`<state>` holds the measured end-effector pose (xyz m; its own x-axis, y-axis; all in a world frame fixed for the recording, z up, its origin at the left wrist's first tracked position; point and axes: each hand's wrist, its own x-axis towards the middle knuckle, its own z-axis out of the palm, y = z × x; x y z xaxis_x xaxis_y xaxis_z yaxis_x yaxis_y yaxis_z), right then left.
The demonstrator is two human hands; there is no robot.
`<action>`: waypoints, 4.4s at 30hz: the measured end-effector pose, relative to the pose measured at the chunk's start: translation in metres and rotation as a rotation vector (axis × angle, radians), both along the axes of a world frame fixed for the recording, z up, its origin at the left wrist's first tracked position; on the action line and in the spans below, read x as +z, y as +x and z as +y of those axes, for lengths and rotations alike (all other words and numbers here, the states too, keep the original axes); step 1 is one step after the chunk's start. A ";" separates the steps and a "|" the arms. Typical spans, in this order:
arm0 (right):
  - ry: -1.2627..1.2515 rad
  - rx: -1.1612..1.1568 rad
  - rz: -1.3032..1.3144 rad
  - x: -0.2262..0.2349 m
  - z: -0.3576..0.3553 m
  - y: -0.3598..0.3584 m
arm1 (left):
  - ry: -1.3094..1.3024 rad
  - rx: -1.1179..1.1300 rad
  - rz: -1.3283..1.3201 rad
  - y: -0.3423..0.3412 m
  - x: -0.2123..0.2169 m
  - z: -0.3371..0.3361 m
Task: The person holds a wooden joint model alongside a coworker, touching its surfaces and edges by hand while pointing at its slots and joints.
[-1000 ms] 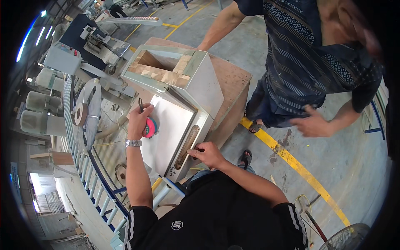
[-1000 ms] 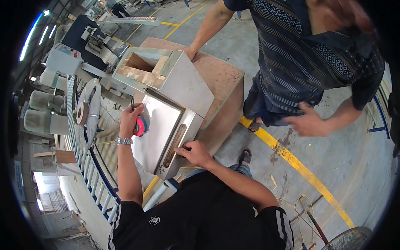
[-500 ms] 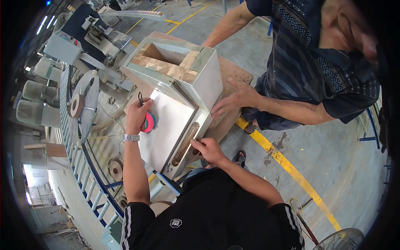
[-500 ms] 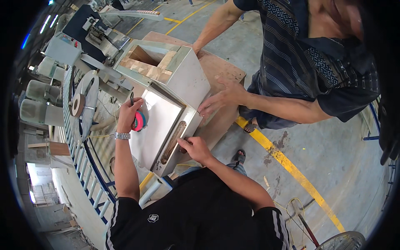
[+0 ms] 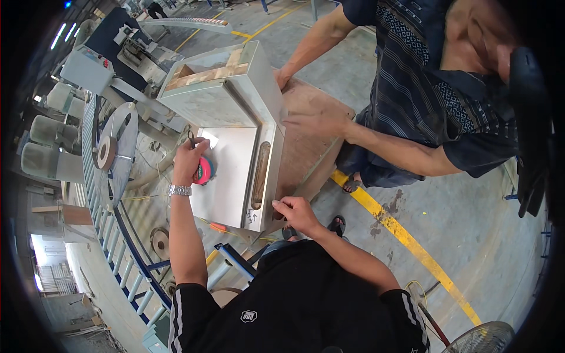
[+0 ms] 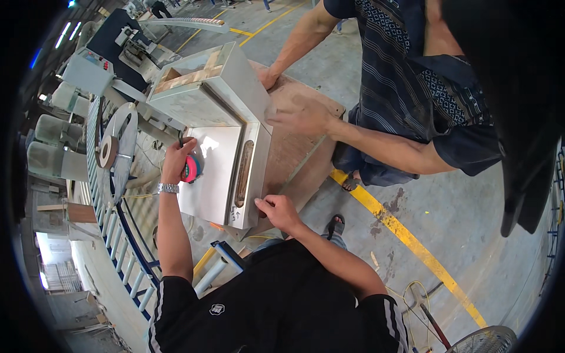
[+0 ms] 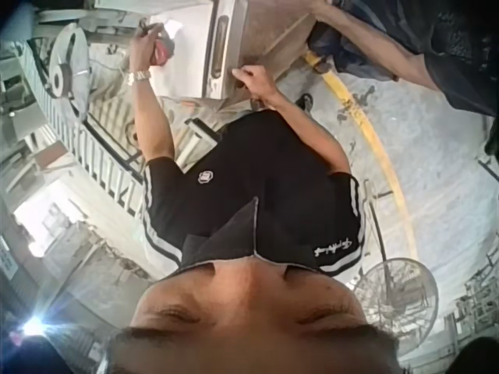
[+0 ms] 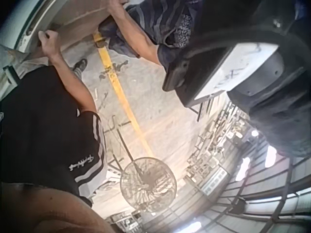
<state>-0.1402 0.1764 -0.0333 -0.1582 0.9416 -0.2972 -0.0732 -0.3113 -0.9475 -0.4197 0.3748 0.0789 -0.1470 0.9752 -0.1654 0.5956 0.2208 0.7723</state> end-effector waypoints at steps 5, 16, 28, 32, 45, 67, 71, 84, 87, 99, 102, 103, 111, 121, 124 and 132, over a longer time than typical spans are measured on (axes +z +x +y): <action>0.011 -0.018 -0.082 -0.027 -0.006 0.007 | 0.012 -0.011 -0.014 0.007 -0.003 -0.001; -0.079 -0.227 -0.157 -0.084 -0.050 0.078 | 0.031 -0.005 -0.047 0.010 -0.014 0.002; -0.494 -0.604 -0.313 -0.239 -0.181 0.195 | 0.073 0.013 0.058 0.013 0.004 -0.010; -0.682 -0.609 -0.215 -0.258 -0.223 0.200 | 0.024 0.038 0.096 0.017 0.012 -0.018; -0.806 -0.644 -0.229 -0.282 -0.221 0.186 | 0.035 0.028 0.036 0.006 -0.004 -0.009; -0.833 -0.657 -0.066 -0.285 -0.218 0.184 | 0.072 0.005 0.042 0.006 -0.006 -0.012; -0.828 -0.659 -0.068 -0.279 -0.215 0.184 | 0.061 0.014 0.035 0.006 -0.007 -0.012; -0.789 -0.676 -0.044 -0.272 -0.209 0.182 | 0.082 0.006 0.056 0.006 -0.006 -0.011; -0.795 -0.673 -0.057 -0.270 -0.209 0.181 | 0.071 0.009 0.043 0.006 -0.006 -0.013; -0.799 -0.660 -0.095 -0.267 -0.204 0.182 | 0.025 0.013 0.040 0.007 -0.004 -0.012; -0.805 -0.640 -0.106 -0.271 -0.202 0.184 | 0.032 0.015 0.011 0.005 -0.006 -0.010; -0.816 -0.638 -0.112 -0.274 -0.202 0.185 | 0.027 0.014 0.011 0.007 -0.005 -0.010; -0.768 -0.663 -0.064 -0.281 -0.205 0.187 | 0.084 0.009 0.003 0.005 -0.012 -0.008; -0.779 -0.619 -0.150 -0.273 -0.199 0.184 | 0.091 0.020 0.060 0.006 -0.006 -0.013; -0.479 -0.312 -0.830 -0.289 -0.197 0.207 | 0.103 -0.044 0.030 0.044 -0.007 0.007; 0.907 -0.250 -0.352 0.090 0.050 0.066 | 0.053 0.016 0.088 0.004 -0.001 -0.021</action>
